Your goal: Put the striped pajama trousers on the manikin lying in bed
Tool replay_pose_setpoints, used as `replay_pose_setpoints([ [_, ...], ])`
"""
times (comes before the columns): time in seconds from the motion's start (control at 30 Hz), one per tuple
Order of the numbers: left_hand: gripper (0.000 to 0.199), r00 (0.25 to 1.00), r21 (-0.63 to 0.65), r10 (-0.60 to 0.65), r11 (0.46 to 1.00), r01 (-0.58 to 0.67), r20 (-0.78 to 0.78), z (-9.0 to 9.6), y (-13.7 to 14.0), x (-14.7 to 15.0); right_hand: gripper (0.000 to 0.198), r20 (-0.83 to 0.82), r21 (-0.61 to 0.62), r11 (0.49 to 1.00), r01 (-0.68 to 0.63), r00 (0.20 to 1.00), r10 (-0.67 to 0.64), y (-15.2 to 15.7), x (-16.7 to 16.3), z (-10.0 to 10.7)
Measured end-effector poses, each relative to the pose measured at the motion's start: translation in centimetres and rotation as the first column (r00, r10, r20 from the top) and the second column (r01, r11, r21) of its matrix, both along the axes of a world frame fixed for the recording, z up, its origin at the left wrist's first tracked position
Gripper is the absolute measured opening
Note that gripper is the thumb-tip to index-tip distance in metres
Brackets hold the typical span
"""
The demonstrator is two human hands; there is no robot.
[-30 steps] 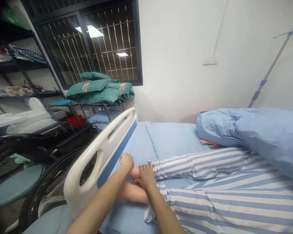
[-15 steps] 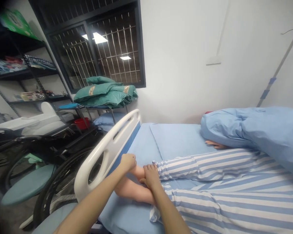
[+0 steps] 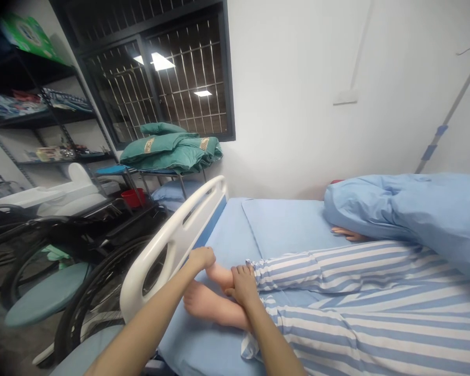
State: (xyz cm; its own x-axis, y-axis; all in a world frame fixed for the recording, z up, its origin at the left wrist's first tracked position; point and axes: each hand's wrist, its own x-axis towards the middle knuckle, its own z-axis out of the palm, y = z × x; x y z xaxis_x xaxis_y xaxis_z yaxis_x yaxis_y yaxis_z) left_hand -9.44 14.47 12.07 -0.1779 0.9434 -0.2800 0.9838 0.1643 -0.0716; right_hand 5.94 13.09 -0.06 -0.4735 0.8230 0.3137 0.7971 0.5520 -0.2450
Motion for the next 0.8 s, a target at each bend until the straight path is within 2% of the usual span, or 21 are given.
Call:
replay_pose_setpoints([
  [0.17, 0.039, 0.997, -0.078, 0.002, 0.997, -0.008, -0.078, -0.2, 1.4, 0.6, 0.054, 0.016, -0.019, 1.000, 0.007, 1.000, -0.006, 0.0, -0.2, 0.0],
  [0.3, 0.028, 0.990, -0.139, -0.014, 0.990, -0.005, -0.138, -0.6, 2.3, 1.3, 0.056, 0.017, -0.018, 1.000, 0.002, 1.000, -0.002, 0.0, -0.2, 0.0],
  [0.43, 0.020, 0.979, -0.148, -0.031, 0.989, 0.000, -0.202, -1.2, 2.7, 2.1, 0.055, 0.016, -0.011, 1.000, -0.002, 1.000, 0.002, 0.0, -0.2, 0.1],
  [0.63, 0.012, 0.968, -0.094, -0.063, 0.995, 0.041, -0.245, -2.1, 2.2, 2.7, 0.055, 0.027, -0.017, 1.000, 0.005, 1.000, -0.005, 0.0, -0.2, 0.1],
  [0.8, 0.020, 0.972, 0.058, -0.100, 0.992, 0.115, -0.214, -2.4, 0.9, 2.9, 0.054, 0.002, -0.014, 1.000, -0.003, 1.000, 0.003, 0.0, -0.2, 0.1],
])
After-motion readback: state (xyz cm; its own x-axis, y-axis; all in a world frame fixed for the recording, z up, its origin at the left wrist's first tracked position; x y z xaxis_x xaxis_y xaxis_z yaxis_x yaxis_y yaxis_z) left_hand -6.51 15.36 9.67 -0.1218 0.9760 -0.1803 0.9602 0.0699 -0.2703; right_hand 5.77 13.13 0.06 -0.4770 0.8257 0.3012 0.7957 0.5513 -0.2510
